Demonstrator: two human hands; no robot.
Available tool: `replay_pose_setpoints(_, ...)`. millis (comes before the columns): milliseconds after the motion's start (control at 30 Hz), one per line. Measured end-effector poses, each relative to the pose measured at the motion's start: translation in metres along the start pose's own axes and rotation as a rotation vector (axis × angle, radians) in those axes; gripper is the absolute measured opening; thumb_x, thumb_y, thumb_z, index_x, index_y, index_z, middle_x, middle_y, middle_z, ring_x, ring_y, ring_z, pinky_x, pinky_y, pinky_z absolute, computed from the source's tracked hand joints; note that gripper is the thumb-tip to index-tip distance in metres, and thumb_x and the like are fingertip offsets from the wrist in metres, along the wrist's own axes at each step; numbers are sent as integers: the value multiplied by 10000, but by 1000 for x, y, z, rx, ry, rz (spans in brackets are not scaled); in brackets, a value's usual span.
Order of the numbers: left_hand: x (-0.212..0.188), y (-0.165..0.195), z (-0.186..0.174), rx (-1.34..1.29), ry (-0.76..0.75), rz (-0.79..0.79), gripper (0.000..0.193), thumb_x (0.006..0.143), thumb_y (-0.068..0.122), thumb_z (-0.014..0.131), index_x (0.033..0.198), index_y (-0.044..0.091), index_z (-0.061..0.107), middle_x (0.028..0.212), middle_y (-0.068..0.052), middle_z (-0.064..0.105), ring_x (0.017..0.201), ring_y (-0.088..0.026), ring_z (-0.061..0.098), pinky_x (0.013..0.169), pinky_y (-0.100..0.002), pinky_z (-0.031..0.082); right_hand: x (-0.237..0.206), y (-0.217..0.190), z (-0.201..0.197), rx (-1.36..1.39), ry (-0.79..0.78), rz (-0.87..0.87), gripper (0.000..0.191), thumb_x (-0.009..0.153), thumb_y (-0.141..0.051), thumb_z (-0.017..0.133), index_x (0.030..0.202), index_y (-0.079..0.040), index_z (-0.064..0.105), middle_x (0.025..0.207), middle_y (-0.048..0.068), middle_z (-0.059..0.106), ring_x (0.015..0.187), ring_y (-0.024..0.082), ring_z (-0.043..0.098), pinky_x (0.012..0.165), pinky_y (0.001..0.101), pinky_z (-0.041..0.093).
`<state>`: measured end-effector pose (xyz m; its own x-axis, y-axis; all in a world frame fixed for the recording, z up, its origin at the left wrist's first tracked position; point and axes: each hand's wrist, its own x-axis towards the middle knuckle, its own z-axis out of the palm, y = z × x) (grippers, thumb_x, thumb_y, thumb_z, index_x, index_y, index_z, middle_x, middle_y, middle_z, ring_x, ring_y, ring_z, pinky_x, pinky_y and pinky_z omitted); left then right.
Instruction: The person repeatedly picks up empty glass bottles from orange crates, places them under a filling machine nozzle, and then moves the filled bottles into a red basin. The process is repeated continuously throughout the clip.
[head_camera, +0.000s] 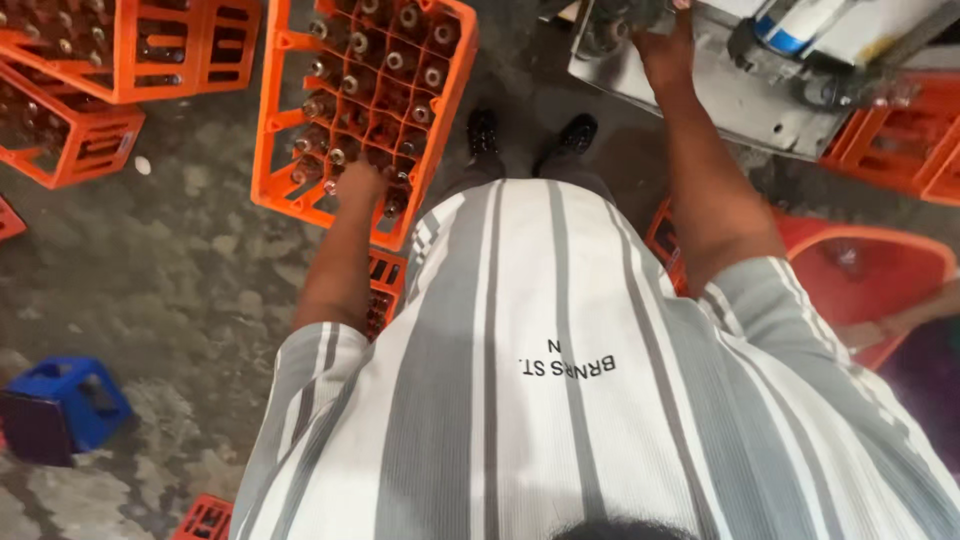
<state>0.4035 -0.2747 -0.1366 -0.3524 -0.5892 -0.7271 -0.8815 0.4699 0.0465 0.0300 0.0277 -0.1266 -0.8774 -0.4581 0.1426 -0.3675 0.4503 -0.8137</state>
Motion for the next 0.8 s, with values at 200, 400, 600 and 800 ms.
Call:
replay_pose_setpoints(200, 5, -9, 3, -34, 154, 192, 551, 985, 548, 652, 1080, 15, 754, 1032, -264, 728, 998, -457, 692, 876, -554, 527, -70, 12, -10, -141, 232, 72, 637, 920, -12, 769, 1446, 19, 411, 1248, 221, 600, 824, 217, 726, 744, 349, 602)
replay_pose_setpoints(400, -39, -37, -106, -262, 87, 320, 443, 867, 421, 770, 1084, 35, 766, 851, -143, 767, 792, -289, 760, 722, -411, 572, -117, -49, -9, 168, -382, 353, 374, 1016, -287, 712, 1316, -73, 646, 1110, 100, 744, 966, 219, 743, 855, 343, 586)
replay_pose_setpoints(600, -87, 86, -145, -222, 204, 868, 391, 859, 380, 824, 1048, 40, 786, 859, -137, 757, 758, -259, 750, 689, -384, 579, -77, -123, 8, 180, -846, 54, 671, 865, -440, 786, 1403, -99, 576, 1296, 115, 669, 926, 249, 744, 802, 361, 597)
replay_pose_setpoints(800, -111, 248, -80, -359, 149, 1239, 447, 936, 455, 770, 1184, 84, 745, 873, -115, 737, 741, -277, 722, 670, -403, 553, -80, -106, -48, -223, -450, -187, 543, 872, -362, 831, 1319, -158, 599, 1272, 45, 688, 1059, 284, 751, 834, 409, 598)
